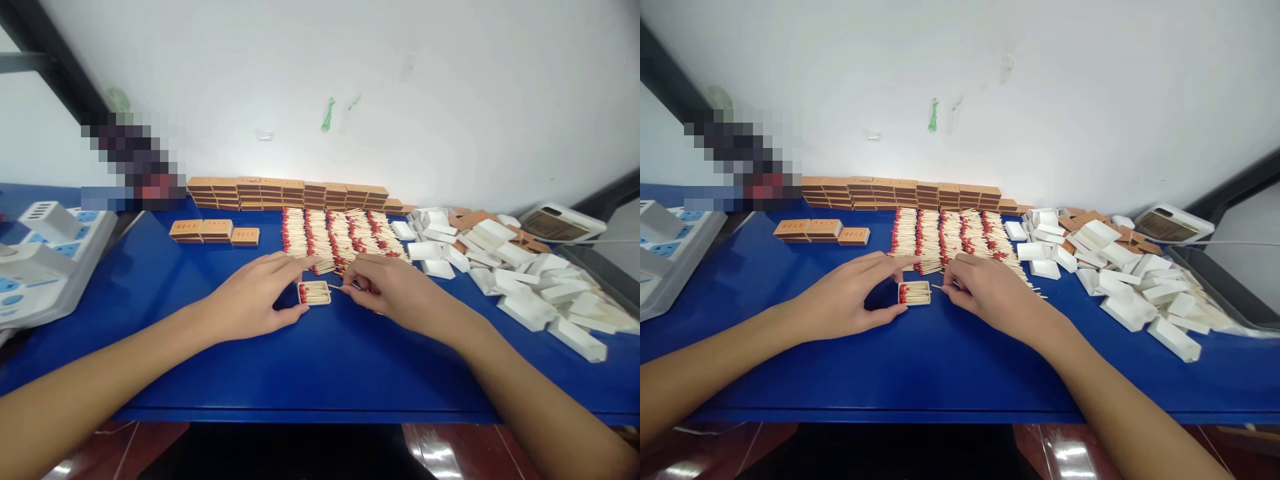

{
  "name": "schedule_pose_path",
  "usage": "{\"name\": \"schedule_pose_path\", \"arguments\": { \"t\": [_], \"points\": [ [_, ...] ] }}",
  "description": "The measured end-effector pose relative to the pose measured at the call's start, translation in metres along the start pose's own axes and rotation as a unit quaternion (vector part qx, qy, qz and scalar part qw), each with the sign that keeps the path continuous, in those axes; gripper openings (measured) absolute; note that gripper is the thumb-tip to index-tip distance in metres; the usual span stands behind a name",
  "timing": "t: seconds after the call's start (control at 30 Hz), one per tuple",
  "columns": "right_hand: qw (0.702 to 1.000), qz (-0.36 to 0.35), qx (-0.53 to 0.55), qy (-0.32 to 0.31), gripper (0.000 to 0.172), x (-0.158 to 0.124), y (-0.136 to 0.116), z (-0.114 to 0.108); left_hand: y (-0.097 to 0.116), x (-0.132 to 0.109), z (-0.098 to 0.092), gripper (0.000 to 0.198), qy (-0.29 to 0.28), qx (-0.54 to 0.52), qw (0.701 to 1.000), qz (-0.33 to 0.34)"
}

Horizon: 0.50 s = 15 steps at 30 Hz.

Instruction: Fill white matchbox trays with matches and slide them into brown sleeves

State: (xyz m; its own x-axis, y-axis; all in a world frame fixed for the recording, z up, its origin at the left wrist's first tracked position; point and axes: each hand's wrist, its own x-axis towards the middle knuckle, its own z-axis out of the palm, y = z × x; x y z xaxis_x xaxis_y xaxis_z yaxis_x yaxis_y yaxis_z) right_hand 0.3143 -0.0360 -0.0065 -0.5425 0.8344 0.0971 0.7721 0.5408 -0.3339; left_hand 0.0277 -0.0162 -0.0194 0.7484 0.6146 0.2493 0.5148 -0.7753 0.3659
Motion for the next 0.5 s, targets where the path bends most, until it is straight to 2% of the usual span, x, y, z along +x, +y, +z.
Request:
{"name": "schedule_pose_path", "arguments": {
  "t": [0.2, 0.5],
  "points": [
    [0.999, 0.019, -0.027, 0.006, 0.009, -0.003, -0.003, -0.002, 0.0, 0.0, 0.0, 0.067, 0.001, -0.003, 1.0, 0.008],
    [0.999, -0.021, -0.025, 0.014, 0.011, 0.007, -0.006, 0.017, 0.001, 0.001, 0.0, 0.067, -0.003, -0.006, 1.0, -0.002]
  ]
}}
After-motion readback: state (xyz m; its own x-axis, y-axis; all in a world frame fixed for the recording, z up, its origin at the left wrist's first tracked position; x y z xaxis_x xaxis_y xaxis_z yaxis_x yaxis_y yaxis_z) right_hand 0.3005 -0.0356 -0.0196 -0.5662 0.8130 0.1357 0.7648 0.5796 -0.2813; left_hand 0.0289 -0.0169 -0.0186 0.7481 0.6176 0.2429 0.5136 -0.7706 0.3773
